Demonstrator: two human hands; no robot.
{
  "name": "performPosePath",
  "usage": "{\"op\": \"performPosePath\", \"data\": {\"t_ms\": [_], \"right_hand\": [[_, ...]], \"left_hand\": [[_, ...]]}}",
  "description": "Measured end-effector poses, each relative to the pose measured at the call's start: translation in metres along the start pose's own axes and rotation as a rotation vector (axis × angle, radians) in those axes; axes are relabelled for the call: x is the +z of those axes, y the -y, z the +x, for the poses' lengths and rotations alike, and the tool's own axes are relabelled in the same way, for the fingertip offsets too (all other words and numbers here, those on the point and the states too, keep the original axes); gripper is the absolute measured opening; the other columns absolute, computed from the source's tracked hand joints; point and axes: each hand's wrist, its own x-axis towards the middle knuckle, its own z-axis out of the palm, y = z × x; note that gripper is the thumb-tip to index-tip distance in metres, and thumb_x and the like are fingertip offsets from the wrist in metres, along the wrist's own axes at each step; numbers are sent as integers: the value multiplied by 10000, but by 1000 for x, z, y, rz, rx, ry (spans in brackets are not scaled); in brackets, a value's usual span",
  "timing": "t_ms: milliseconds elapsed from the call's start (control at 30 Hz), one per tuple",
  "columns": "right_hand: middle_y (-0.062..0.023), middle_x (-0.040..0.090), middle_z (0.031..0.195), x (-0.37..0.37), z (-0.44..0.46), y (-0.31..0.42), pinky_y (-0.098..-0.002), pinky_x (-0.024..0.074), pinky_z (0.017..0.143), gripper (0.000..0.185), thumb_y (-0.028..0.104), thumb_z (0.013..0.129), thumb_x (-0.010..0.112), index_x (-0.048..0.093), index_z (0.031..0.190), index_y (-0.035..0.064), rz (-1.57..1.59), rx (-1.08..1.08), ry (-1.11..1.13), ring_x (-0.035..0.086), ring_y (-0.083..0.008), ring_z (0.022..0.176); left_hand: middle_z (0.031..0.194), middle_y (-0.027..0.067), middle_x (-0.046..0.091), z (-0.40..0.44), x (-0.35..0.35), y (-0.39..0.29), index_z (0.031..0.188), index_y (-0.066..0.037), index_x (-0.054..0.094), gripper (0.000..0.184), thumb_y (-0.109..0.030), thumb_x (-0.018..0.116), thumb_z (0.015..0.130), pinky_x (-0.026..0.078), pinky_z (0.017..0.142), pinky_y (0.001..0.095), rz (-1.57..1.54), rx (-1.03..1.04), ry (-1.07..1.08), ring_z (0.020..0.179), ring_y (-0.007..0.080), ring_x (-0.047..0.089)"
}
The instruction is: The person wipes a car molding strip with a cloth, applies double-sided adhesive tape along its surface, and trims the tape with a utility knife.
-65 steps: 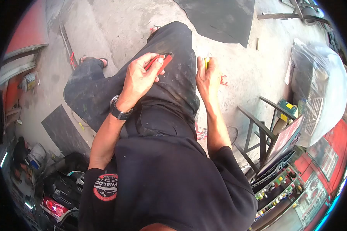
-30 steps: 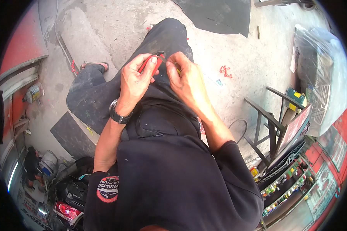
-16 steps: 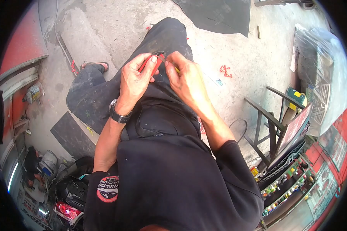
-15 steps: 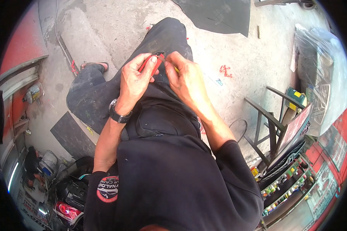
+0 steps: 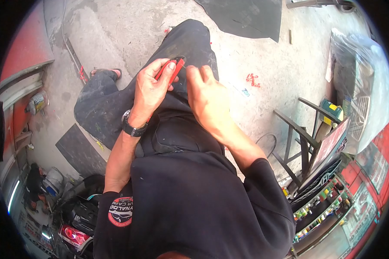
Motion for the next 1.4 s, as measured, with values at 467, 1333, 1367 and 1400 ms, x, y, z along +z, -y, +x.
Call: {"op": "performPosePath", "data": {"t_ms": [467,1333,1367,1400], "right_hand": [[-222,684,790,-8,12,3,-417,509,630,128,69,948,664,658,1050,-7,367,323,80,690,-365,675],[-191,646,707,-6,12,5,-392,477,587,118,67,954,663,658,1044,-8,431,345,67,626,-284,578],[-192,649,711,-6,12,4,-393,479,589,119,68,954,663,658,1044,-9,424,336,61,631,-289,584],[-194,651,715,-6,12,4,-394,481,592,119,69,954,664,658,1044,-9,417,327,56,636,-293,590]], "left_hand": [[917,39,739,-2,1,-2,1170,-13,716,306,-287,660,1045,572,609,239,-14,5,3,779,91,711],[895,41,739,-1,-1,0,1169,-14,721,285,-262,647,1051,564,600,237,20,-2,13,774,91,714],[895,41,740,-1,-1,0,1168,-13,720,286,-263,648,1051,564,600,238,23,0,12,774,92,715],[895,41,740,-1,-1,1,1168,-12,720,287,-264,649,1050,564,599,238,25,3,12,774,93,715]]}}
